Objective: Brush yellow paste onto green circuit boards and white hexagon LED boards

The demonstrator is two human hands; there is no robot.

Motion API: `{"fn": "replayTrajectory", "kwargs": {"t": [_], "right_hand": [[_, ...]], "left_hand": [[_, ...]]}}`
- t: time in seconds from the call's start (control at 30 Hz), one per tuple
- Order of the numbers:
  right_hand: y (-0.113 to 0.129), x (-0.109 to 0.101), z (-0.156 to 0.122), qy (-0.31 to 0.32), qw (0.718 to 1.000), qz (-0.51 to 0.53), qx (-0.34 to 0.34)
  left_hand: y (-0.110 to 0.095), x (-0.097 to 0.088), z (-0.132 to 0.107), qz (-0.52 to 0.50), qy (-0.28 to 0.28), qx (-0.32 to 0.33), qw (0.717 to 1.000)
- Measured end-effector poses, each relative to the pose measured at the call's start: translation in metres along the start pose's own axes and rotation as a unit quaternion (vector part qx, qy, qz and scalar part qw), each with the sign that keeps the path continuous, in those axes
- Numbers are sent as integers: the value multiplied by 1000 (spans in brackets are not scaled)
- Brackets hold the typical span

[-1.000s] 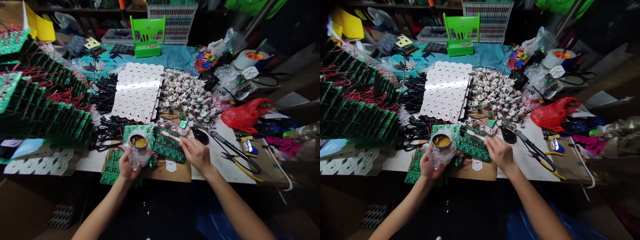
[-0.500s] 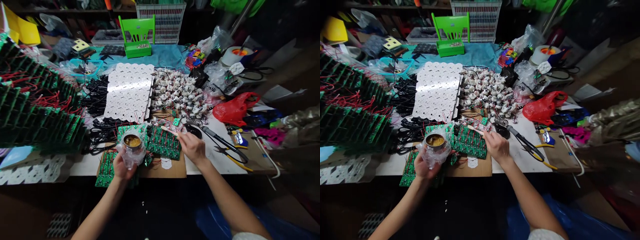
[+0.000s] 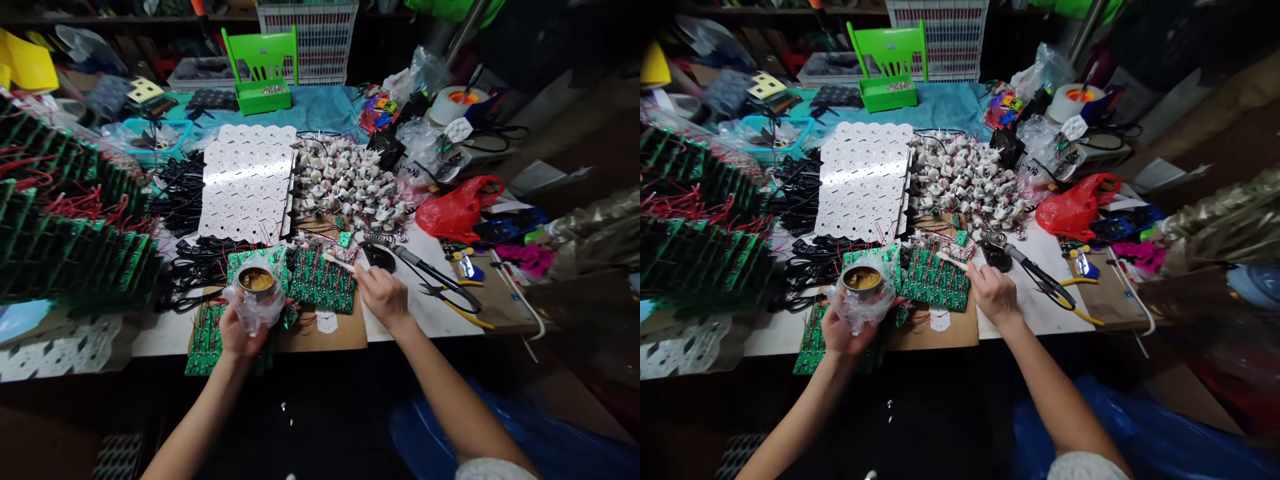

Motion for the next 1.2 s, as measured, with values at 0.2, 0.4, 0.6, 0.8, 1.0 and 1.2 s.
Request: {"fn": "replayTrajectory", "kwargs": {"t": [0.2, 0.4, 0.6, 0.8, 1.0, 1.2], "right_hand": [[3, -27, -40, -3, 997, 76, 10], [16, -33, -76, 34, 998, 55, -14], [-2, -3, -20, 14, 998, -10, 68], [1, -33, -58, -8, 996, 39, 78], [17, -50, -98, 29, 999, 28, 32], [0, -13, -38, 32, 992, -51, 112]], "left_hand": [[-1, 1, 1, -7, 5, 3, 1000], [-2, 4, 1, -16, -4, 14, 1000], [-4, 4, 3, -11, 5, 19, 1000], [-5, 2, 3, -4, 9, 15, 1000], [-6, 1, 5, 8, 5, 13, 1000], [-4, 5, 5, -8, 22, 12, 1000]]}}
Point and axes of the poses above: each hand's wrist, its own z-axis towards the middle knuckle, its own x-axis out of the palm, y = z × x, the point moved 2 cm from there along z, towards the middle knuckle, and after that the axes turned 1 degree about -z, right-handed, at the moved point
